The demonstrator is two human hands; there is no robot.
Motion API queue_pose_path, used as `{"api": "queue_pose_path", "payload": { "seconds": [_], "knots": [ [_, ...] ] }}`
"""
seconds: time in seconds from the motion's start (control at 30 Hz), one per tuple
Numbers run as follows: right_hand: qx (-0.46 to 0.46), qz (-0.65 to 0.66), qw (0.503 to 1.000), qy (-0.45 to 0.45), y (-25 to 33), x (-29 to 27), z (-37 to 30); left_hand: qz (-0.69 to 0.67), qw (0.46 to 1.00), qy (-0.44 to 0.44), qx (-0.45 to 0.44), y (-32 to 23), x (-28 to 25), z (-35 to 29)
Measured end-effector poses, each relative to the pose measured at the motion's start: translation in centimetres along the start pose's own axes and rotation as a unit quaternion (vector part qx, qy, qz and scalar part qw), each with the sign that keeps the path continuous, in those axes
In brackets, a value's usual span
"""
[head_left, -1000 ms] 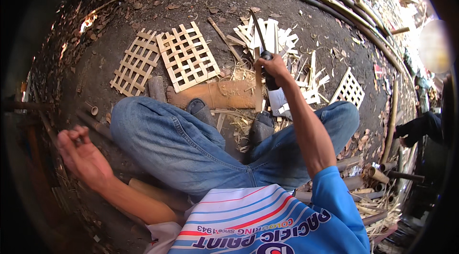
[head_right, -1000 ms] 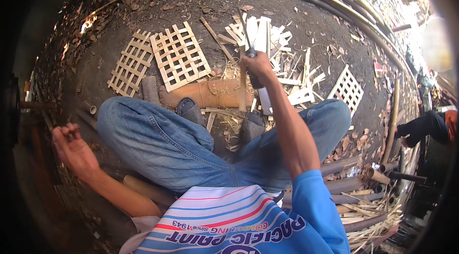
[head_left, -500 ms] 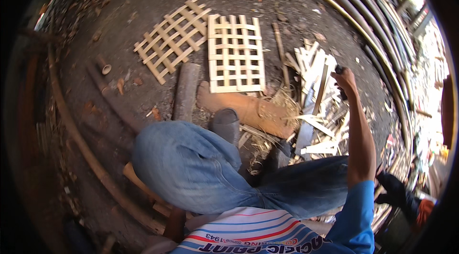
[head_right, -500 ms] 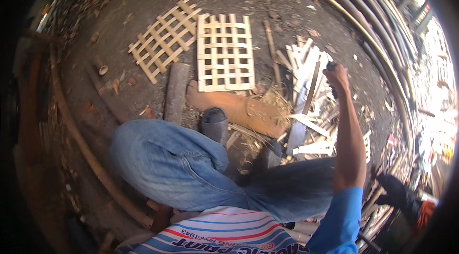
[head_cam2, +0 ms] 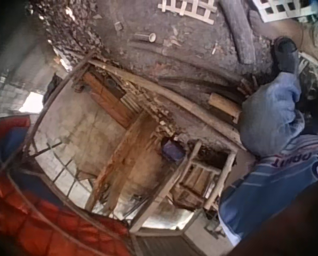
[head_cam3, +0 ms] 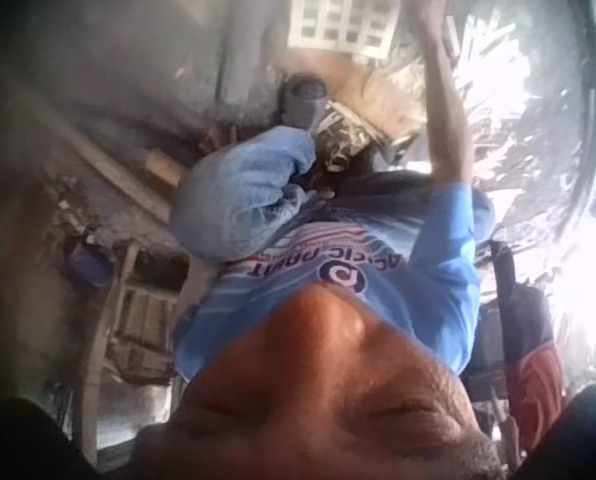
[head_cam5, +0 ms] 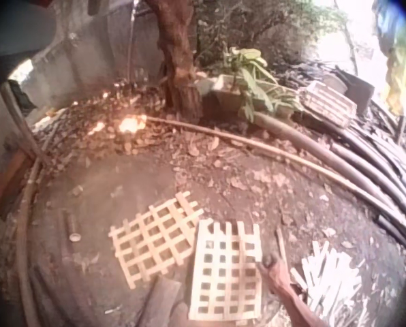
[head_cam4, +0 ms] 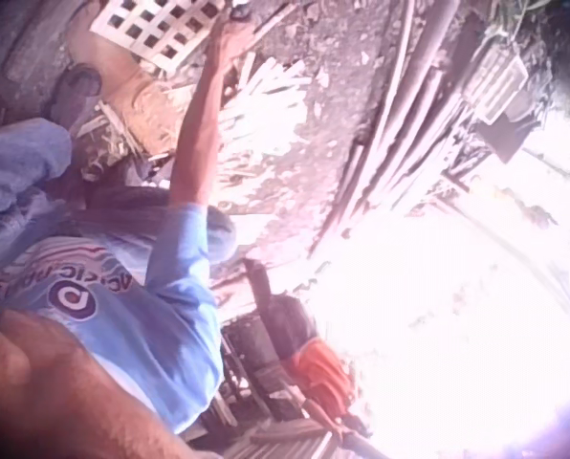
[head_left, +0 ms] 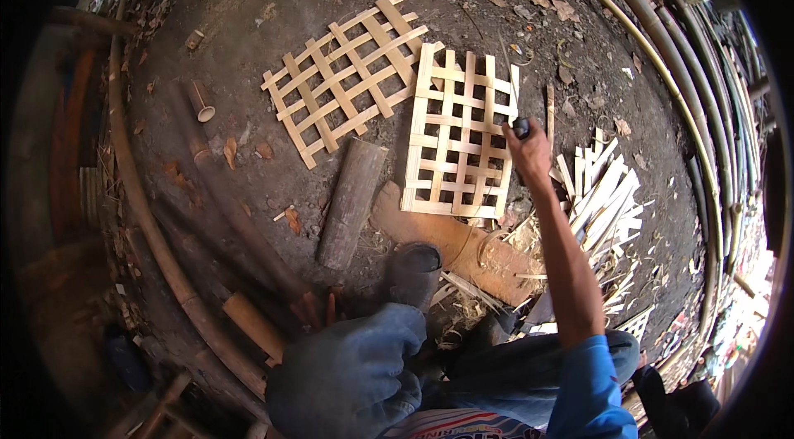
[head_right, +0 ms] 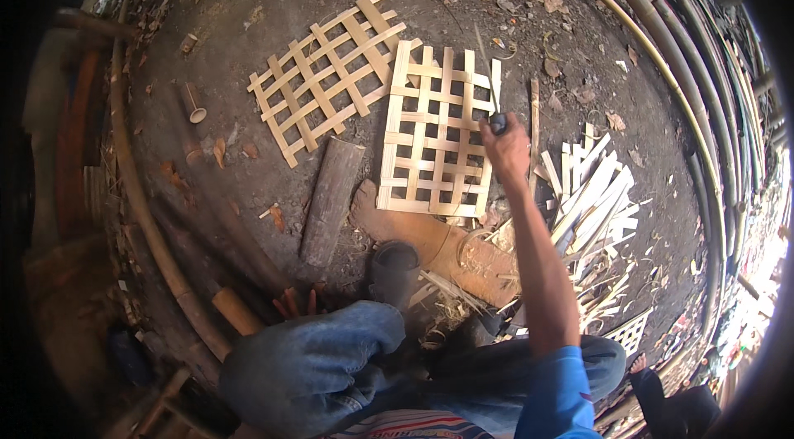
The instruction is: The person sits on the ground and uses a knife to cut and shape thin bamboo strips. They weave the strips into a square lattice pattern, occasionally standing to inspect the work before returning to continue weaving.
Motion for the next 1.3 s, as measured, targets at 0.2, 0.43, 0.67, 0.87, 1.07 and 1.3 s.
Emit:
{"api": "queue_pose_path", "payload": {
  "seconds": [0.2, 0.43, 0.67, 0.87, 1.07, 1.3],
  "knots": [
    [0.013, -0.058, 0.992, -0.107, 1.3, 2.8, -2.4, -0.01, 1.0, 0.011, -0.013, -0.7, -0.7, 1.4],
    [0.039, 0.022, 0.996, -0.08, 1.9, -0.8, -4.2, -0.121, 0.981, 0.145, -0.033, 0.2, -3.9, 3.2],
    [-0.061, 0.017, 0.994, -0.086, 8.6, -13.1, -11.8, -0.472, 0.851, 0.098, -0.21, -1.0, -7.1, 3.7],
    [-0.134, -0.317, 0.934, -0.091, 23.5, -24.1, -19.2, -0.685, 0.62, 0.084, -0.372, -1.8, -25.2, 0.2],
    [-0.361, -0.336, 0.87, 0.021, 34.1, -28.4, -24.6, -0.681, 0.463, 0.024, -0.567, -6.6, -24.0, -27.2],
    [-0.346, -0.402, 0.839, 0.123, 43.3, -30.5, -29.5, -0.518, 0.361, 0.081, -0.772, -16.3, -31.1, -45.8]
  ]
}}
Point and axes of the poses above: each hand's wrist, its own z-axis towards the middle knuckle, its own x-axis out of the palm, y = z × x, the point moved 4 cm from there along z, towards the middle knuckle, and after that the axes turned 6 degrees about -x, right-handed, at the moved point
